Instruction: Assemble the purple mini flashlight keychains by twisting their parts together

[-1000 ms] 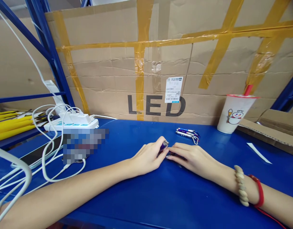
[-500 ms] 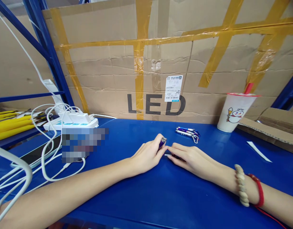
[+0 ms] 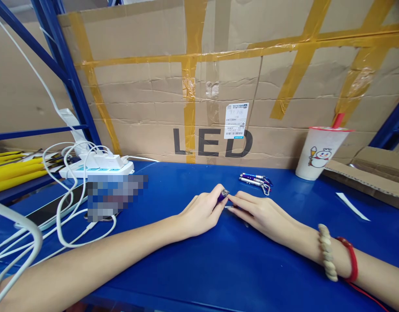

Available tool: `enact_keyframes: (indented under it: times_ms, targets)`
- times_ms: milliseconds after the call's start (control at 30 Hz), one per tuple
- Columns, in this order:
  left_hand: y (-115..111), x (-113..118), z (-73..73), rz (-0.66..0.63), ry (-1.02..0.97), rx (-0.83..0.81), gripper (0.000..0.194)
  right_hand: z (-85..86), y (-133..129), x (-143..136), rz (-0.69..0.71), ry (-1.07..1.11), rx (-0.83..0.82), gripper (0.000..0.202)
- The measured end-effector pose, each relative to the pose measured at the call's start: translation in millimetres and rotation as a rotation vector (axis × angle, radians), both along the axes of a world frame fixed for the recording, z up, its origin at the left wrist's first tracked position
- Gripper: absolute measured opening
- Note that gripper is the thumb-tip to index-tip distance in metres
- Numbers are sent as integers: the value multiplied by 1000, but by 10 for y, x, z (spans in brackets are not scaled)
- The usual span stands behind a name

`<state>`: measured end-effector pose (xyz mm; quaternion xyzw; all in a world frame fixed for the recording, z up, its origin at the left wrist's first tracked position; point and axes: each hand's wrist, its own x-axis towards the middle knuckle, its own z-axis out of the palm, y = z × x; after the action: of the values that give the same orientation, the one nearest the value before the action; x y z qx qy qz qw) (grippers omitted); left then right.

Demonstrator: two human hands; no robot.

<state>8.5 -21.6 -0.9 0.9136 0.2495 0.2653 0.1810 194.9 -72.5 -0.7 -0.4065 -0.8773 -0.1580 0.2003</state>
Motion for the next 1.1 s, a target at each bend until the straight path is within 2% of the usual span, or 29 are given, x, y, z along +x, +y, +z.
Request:
enact_keyframes:
  times_ms: [400, 600, 1100]
  targets:
    - [-26, -6, 31, -83, 33, -36, 14, -16, -13, -39, 72, -65, 156, 29]
    - [-25, -9, 53, -125, -7, -54, 12, -23, 8, -39, 80, -19, 136, 28]
    - [-37, -9, 44, -135, -10, -87, 12, 4, 3, -52, 109, 94, 75, 28]
